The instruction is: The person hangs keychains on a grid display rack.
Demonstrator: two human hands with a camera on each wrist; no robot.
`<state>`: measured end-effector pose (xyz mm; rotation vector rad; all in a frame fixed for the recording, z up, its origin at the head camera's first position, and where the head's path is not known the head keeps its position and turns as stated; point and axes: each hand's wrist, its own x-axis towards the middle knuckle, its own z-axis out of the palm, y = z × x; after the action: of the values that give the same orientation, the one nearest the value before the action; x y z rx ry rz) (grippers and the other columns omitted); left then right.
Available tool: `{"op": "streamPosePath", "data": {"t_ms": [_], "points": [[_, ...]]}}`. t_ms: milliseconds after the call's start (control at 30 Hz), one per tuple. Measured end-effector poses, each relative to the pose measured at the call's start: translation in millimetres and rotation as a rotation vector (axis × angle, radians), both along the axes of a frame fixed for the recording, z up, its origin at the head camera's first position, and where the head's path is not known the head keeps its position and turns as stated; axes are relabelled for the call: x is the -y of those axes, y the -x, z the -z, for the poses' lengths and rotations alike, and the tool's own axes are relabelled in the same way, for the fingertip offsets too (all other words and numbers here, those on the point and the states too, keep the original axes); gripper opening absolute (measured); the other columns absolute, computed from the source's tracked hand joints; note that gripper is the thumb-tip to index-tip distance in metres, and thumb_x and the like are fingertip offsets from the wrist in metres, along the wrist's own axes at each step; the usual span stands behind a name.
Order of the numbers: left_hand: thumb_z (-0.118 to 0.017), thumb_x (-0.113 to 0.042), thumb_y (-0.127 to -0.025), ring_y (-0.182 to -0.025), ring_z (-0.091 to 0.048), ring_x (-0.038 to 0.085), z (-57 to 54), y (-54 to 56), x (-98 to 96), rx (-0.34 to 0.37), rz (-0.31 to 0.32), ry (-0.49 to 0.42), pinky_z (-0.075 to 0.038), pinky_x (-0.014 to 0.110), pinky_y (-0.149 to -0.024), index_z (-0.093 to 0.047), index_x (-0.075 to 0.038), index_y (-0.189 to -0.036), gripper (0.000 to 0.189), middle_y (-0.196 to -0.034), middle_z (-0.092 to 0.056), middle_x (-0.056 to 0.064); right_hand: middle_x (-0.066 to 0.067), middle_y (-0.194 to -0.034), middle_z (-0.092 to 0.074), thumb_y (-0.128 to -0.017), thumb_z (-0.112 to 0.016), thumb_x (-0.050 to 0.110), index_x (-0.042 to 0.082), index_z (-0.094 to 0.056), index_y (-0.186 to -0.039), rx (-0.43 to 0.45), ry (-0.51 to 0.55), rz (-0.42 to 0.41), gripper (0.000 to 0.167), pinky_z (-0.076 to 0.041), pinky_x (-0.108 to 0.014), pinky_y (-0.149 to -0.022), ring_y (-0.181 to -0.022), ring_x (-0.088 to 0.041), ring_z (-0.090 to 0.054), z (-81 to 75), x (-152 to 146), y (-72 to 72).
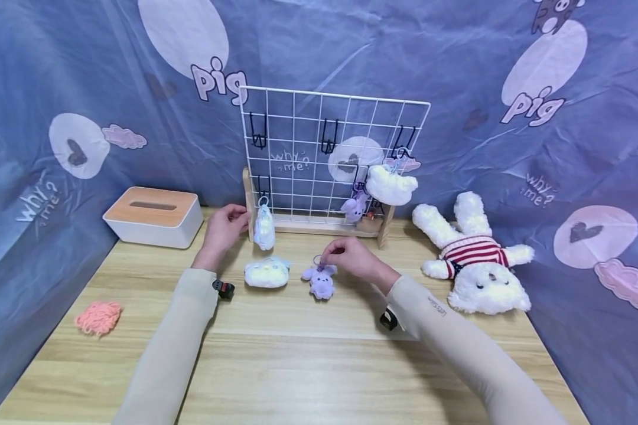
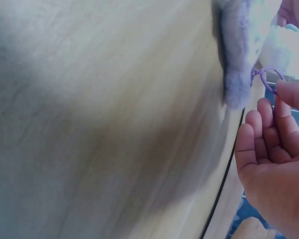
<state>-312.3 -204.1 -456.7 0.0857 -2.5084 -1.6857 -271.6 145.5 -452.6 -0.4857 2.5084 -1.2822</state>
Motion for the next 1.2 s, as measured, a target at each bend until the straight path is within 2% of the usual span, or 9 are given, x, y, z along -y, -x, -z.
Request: {"op": "streamPosePath", "data": {"t_ms": [233, 467, 600, 800, 933, 1067, 1200], "points": [[-0.067, -0.019, -0.113, -0.11, -0.077, 0.038, 0.1, -0.5, 0.7, 0.0, 0.0, 0.002, -0.073, 0.027, -0.094, -0.07, 0.007, -0.138, 0.036, -0.121, -0.071, 0.022, -0.01, -0.109, -0.082, -0.101, -0.08, 0.011, 0.003, -0.082, -0.104, 0.01, 0.08, 0.015, 0.009, -0.058, -0.019, -0.085, -0.097, -0.012, -0.068, -5.8, -5, -6.0], [-0.067, -0.019, -0.113, -0.106, -0.075, 0.032, 1.4, -0.6, 0.8, -0.006, -0.002, 0.014, -0.071, 0.017, -0.085, -0.07, 0.007, -0.137, 0.035, -0.12, -0.071, 0.022, -0.011, -0.109, -0.082, -0.101, -0.078, 0.011, 0.002, -0.083, -0.105, -0.015, 0.093, 0.03, 0.011, -0.057, -0.016, -0.082, -0.094, -0.01, -0.067, -9.9, -11, -12.4], [-0.067, -0.019, -0.113, -0.107, -0.075, 0.032, 1.5, -0.6, 0.2, -0.002, -0.004, 0.01, -0.072, 0.021, -0.089, -0.07, 0.007, -0.137, 0.035, -0.121, -0.071, 0.023, -0.013, -0.112, -0.082, -0.101, -0.078, 0.01, 0.0, -0.083, -0.108, -0.011, 0.112, 0.042, 0.013, -0.059, -0.016, -0.082, -0.094, -0.011, -0.068, -16.2, -13, -18.3], [-0.066, -0.019, -0.114, -0.112, -0.076, 0.038, -0.7, -0.8, -0.6, 0.009, -0.005, 0.0, -0.073, 0.032, -0.098, -0.069, 0.007, -0.138, 0.036, -0.124, -0.071, 0.023, -0.006, -0.107, -0.08, -0.102, -0.079, 0.009, 0.0, -0.08, -0.11, -0.003, 0.17, 0.073, 0.013, -0.057, -0.02, -0.076, -0.092, -0.012, -0.065, -24.8, -17, -24.4], [-0.066, -0.02, -0.114, -0.114, -0.075, 0.04, -1.4, -0.5, -0.6, 0.004, -0.005, 0.0, -0.072, 0.028, -0.096, -0.069, 0.007, -0.138, 0.036, -0.123, -0.07, 0.023, 0.0, -0.1, -0.077, -0.101, -0.08, 0.008, -0.001, -0.079, -0.11, -0.013, 0.209, 0.08, 0.013, -0.055, -0.024, -0.073, -0.087, -0.012, -0.063, -28.1, -20, -27.1], [-0.067, -0.02, -0.114, -0.114, -0.076, 0.041, -0.6, -0.4, -0.5, 0.003, -0.002, 0.005, -0.072, 0.023, -0.092, -0.069, 0.007, -0.138, 0.036, -0.123, -0.07, 0.023, 0.003, -0.097, -0.076, -0.101, -0.08, 0.009, -0.002, -0.079, -0.112, -0.012, 0.226, 0.09, 0.015, -0.053, -0.021, -0.071, -0.086, -0.011, -0.062, -32.5, -23, -30.1], [-0.066, -0.02, -0.114, -0.115, -0.076, 0.041, 0.1, -0.8, -0.6, 0.004, -0.002, 0.008, -0.072, 0.024, -0.093, -0.069, 0.007, -0.138, 0.036, -0.123, -0.071, 0.024, 0.005, -0.096, -0.076, -0.102, -0.08, 0.012, 0.0, -0.079, -0.112, -0.011, 0.215, 0.111, 0.016, -0.053, -0.02, -0.072, -0.087, -0.011, -0.063, -38.4, -25, -31.9]]}}
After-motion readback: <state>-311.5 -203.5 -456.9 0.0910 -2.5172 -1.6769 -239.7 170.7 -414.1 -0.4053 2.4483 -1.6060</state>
